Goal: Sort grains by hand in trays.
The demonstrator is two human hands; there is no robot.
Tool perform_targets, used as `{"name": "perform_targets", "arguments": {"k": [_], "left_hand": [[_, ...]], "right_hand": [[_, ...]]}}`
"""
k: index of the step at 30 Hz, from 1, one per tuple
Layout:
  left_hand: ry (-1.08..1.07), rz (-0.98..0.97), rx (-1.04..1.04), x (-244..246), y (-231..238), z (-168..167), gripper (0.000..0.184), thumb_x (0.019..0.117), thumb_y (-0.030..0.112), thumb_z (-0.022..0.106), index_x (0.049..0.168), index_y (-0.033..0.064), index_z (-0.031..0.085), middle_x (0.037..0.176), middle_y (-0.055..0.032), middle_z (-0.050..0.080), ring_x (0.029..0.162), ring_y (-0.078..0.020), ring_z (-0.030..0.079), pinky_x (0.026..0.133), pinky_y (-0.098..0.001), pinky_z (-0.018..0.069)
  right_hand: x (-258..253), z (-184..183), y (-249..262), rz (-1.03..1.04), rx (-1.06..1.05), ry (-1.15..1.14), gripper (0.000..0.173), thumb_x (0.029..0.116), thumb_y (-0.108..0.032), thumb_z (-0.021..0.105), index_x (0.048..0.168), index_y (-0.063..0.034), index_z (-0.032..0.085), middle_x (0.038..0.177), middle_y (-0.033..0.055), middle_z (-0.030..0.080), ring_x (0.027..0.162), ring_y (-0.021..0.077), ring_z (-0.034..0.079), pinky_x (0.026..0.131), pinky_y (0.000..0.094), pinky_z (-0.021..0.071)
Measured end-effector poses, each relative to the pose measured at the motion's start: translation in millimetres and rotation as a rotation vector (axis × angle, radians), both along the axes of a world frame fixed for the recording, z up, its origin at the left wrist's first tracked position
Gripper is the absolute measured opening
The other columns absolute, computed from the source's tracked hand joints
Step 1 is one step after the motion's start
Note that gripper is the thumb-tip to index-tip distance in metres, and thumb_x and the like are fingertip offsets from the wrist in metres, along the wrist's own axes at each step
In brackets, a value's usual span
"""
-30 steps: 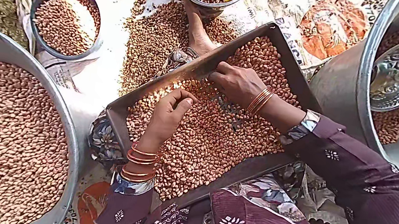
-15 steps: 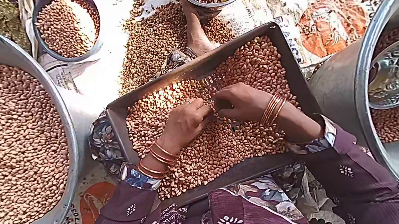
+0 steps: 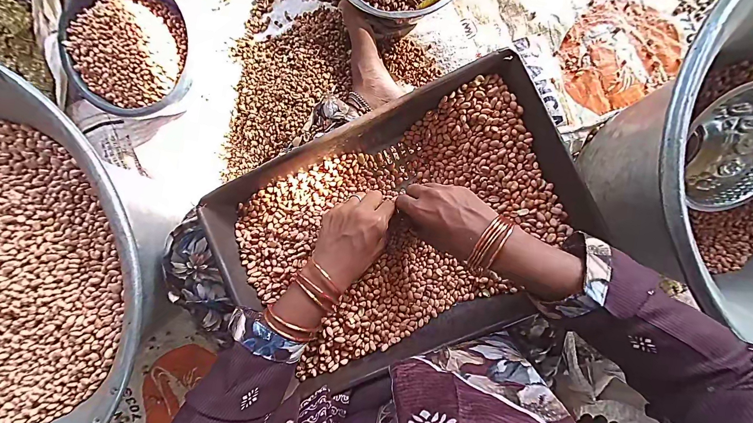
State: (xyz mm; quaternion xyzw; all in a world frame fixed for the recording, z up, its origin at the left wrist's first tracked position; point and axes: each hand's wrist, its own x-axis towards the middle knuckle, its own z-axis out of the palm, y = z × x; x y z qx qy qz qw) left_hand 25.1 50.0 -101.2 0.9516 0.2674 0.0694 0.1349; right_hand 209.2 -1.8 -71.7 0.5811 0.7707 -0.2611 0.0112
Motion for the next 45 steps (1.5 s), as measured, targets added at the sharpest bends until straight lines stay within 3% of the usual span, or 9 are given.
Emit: {"name": "perform_targets", "arguments": {"k": [6, 11, 13, 16, 20, 32, 38, 42, 45], "left_hand": [[-0.043, 0.066, -0.180, 1, 5, 3, 0.019, 0.0934, 0.021, 0.069, 0.098, 0.0023, 0.072, 0.088, -0.0145, 0.067, 0.078, -0.0317, 0.069, 0.065, -0.0491, 0.0557], [-0.439, 0.198, -0.959, -10, 35, 28, 0.016, 0.1002, 0.013, 0.045, 0.099, 0.0123, 0.061, 0.070, 0.0042, 0.052, 0.051, -0.0017, 0.042, 0.048, -0.0165, 0.0334], [-0.514, 0.172, -1.204, -3, 44, 33, 0.024, 0.0994, 0.015, 0.034, 0.097, 0.0155, 0.057, 0.074, 0.0076, 0.054, 0.053, 0.0015, 0.045, 0.047, -0.0125, 0.0375], [-0.346, 0.137, -0.924, 11, 38, 36, 0.022, 0.1063, 0.014, 0.042, 0.101, 0.0080, 0.063, 0.072, -0.0011, 0.053, 0.053, -0.0082, 0.044, 0.049, -0.0227, 0.0356], [-0.147, -0.025, -0.376, 28, 23, 12, 0.018, 0.0974, 0.014, 0.065, 0.100, -0.0028, 0.071, 0.099, -0.0188, 0.065, 0.086, -0.0310, 0.068, 0.076, -0.0463, 0.0584], [0.021, -0.164, -0.108, 33, 6, -5, 0.016, 0.0988, 0.015, 0.065, 0.104, 0.0026, 0.072, 0.100, -0.0178, 0.067, 0.081, -0.0356, 0.071, 0.062, -0.0489, 0.0582], [-0.392, 0.251, -0.717, 23, 17, 17, 0.013, 0.0984, 0.009, 0.049, 0.102, 0.0055, 0.061, 0.088, -0.0069, 0.060, 0.069, -0.0145, 0.057, 0.061, -0.0318, 0.0482], [-0.667, 0.370, -1.522, 22, 17, 23, 0.037, 0.1060, 0.016, 0.022, 0.106, 0.0135, 0.059, 0.092, 0.0019, 0.071, 0.078, -0.0086, 0.071, 0.076, -0.0281, 0.0613], [-0.523, 0.337, -1.671, 16, 14, 29, 0.040, 0.1090, 0.024, 0.026, 0.100, 0.0142, 0.064, 0.081, 0.0026, 0.067, 0.065, -0.0054, 0.064, 0.060, -0.0209, 0.0562]], "right_hand": [[33, 19, 18, -0.114, 0.068, -0.004, 0.014, 0.0998, -0.006, 0.059, 0.101, 0.0012, 0.070, 0.098, 0.0183, 0.070, 0.089, 0.0358, 0.070, 0.077, 0.0513, 0.0559], [52, 36, 31, -0.112, 0.117, -0.005, 0.012, 0.0997, -0.009, 0.062, 0.103, -0.0036, 0.073, 0.098, 0.0170, 0.072, 0.091, 0.0362, 0.071, 0.080, 0.0538, 0.0550], [56, 29, 39, -0.106, 0.151, -0.036, 0.013, 0.0997, -0.010, 0.062, 0.103, -0.0044, 0.073, 0.102, 0.0179, 0.071, 0.091, 0.0383, 0.070, 0.078, 0.0565, 0.0553], [52, 14, 50, -0.072, 0.138, -0.127, 0.016, 0.1016, -0.011, 0.059, 0.103, -0.0025, 0.072, 0.107, 0.0198, 0.068, 0.090, 0.0402, 0.070, 0.073, 0.0569, 0.0554], [38, 7, 51, -0.077, 0.162, -0.211, 0.019, 0.0999, 0.004, 0.051, 0.111, 0.0044, 0.068, 0.115, 0.0247, 0.066, 0.089, 0.0426, 0.070, 0.069, 0.0541, 0.0563], [37, 13, 57, -0.092, -0.003, -0.201, 0.019, 0.1027, -0.006, 0.053, 0.110, 0.0023, 0.068, 0.116, 0.0210, 0.066, 0.095, 0.0392, 0.069, 0.075, 0.0535, 0.0555], [34, 26, 32, -0.085, 0.152, -0.016, 0.017, 0.1000, -0.010, 0.056, 0.099, 0.0025, 0.067, 0.095, 0.0191, 0.066, 0.084, 0.0349, 0.069, 0.071, 0.0482, 0.0552], [23, 49, 11, -0.049, 0.379, 0.244, 0.015, 0.0979, -0.017, 0.065, 0.104, -0.0034, 0.069, 0.088, 0.0104, 0.067, 0.071, 0.0221, 0.067, 0.063, 0.0372, 0.0556], [26, 60, -3, -0.065, 0.396, 0.211, 0.020, 0.1002, -0.023, 0.064, 0.108, -0.0056, 0.069, 0.092, 0.0092, 0.068, 0.072, 0.0213, 0.067, 0.061, 0.0369, 0.0553]]}}
